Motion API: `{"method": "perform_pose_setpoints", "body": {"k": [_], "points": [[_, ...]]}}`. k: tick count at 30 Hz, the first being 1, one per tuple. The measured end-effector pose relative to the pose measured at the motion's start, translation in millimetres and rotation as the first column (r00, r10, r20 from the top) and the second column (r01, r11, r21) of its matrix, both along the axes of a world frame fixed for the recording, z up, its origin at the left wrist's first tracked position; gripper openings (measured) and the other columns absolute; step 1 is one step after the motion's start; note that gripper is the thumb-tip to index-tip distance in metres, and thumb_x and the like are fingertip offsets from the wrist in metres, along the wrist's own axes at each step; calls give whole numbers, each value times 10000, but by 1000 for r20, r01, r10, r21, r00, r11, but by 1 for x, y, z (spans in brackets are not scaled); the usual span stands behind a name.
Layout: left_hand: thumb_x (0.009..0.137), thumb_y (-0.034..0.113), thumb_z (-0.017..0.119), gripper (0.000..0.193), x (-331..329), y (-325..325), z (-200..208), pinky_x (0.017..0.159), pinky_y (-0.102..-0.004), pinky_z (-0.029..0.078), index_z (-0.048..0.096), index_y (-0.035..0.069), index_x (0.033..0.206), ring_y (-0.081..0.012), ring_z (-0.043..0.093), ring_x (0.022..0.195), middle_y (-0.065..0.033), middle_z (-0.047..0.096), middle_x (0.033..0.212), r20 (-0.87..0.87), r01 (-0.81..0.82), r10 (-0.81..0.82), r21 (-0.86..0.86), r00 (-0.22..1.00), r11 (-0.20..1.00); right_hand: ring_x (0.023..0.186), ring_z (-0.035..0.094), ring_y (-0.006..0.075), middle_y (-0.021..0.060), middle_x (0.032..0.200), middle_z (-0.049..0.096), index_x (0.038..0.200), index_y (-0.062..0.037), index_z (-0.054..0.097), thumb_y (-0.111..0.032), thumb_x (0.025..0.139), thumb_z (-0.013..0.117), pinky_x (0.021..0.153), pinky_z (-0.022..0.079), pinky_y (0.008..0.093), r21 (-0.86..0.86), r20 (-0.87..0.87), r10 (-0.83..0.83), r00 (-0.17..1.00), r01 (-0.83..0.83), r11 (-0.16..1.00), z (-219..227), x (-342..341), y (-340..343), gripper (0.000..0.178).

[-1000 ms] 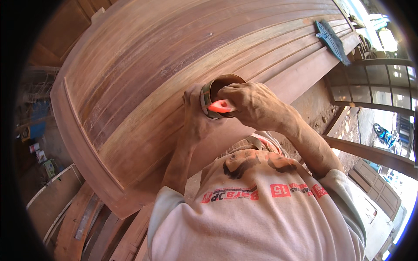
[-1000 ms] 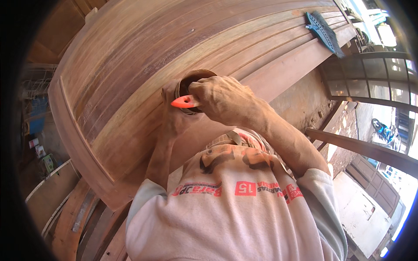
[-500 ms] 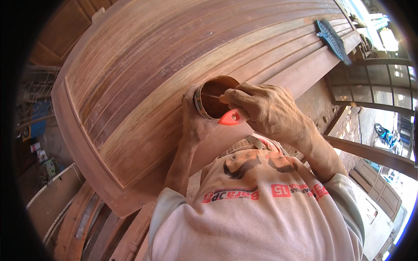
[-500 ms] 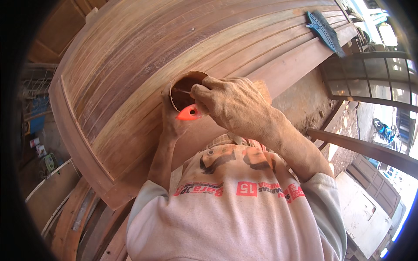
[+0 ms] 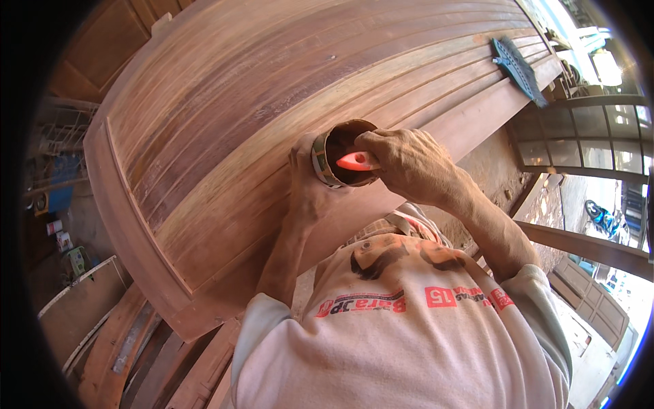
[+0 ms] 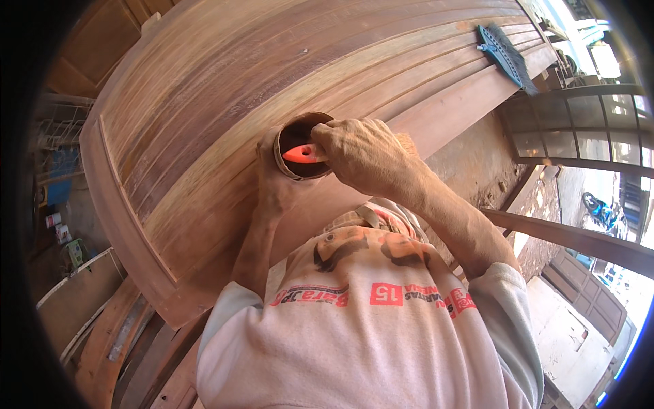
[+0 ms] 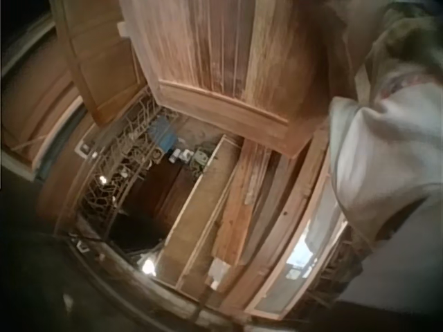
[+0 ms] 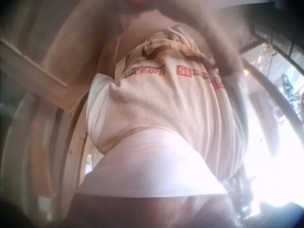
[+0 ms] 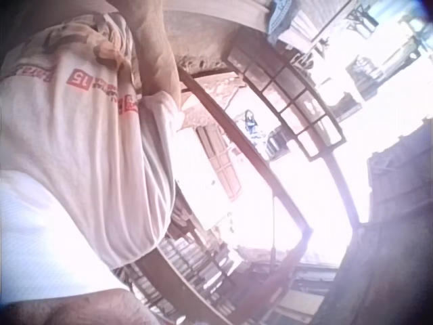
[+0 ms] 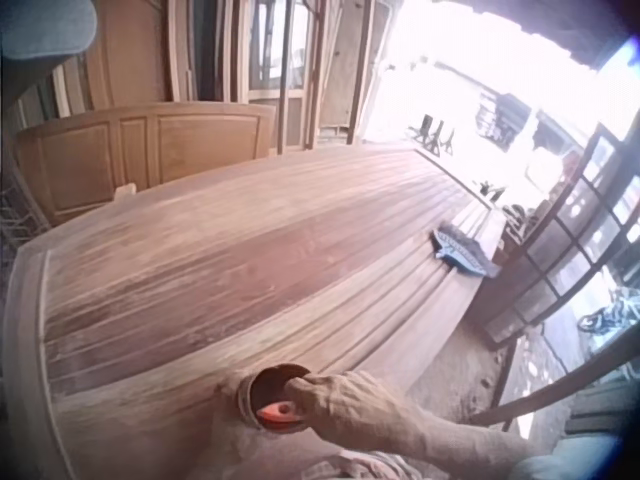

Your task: The person applies wood stain to a wooden door panel using a brush and a small container of liquid, then uses a handheld broom to sweep the surface and surrounding area.

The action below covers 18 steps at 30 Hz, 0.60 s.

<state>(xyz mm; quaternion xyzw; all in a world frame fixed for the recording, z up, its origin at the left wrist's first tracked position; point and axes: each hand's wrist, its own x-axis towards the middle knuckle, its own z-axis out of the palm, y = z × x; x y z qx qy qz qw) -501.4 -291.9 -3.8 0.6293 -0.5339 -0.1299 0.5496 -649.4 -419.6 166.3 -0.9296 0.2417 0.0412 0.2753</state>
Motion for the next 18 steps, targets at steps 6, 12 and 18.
{"method": "perform_pose_setpoints", "body": {"k": [6, 12, 18], "points": [[587, 90, 993, 1075, -4, 1, -14, 1084, -545, 429, 392, 52, 1478, -420, 492, 1288, -197, 483, 1401, -62, 18, -20, -37, 998, 999, 920, 707, 377, 137, 1036, 736, 1156, -103, 665, -192, 1013, 651, 735, 545, 491, -12, -63, -22, 998, 21, 1000, 8, -12, 4, 169], [586, 99, 998, 1082, -4, 1, 1, 1079, -542, 431, 385, 53, 1477, -422, 502, 1266, -203, 498, 1371, 65, 6, -5, -14, 998, 1000, 913, 709, 351, 127, 955, 700, 1033, -50, 661, -359, 1025, 618, 731, 550, 483, -288, 161, 171, 972, -120, 950, 2, -6, -3, 312], [584, 116, 1008, 1127, -3, 2, 2, 1085, -547, 425, 362, 49, 1505, -432, 486, 1294, -215, 479, 1400, 64, -15, 14, 19, 998, 1000, 938, 710, 359, 107, 984, 703, 1047, -79, 659, -278, 999, 662, 730, 548, 481, -98, -55, 115, 992, -120, 988, -3, 6, -9, 204]]}}
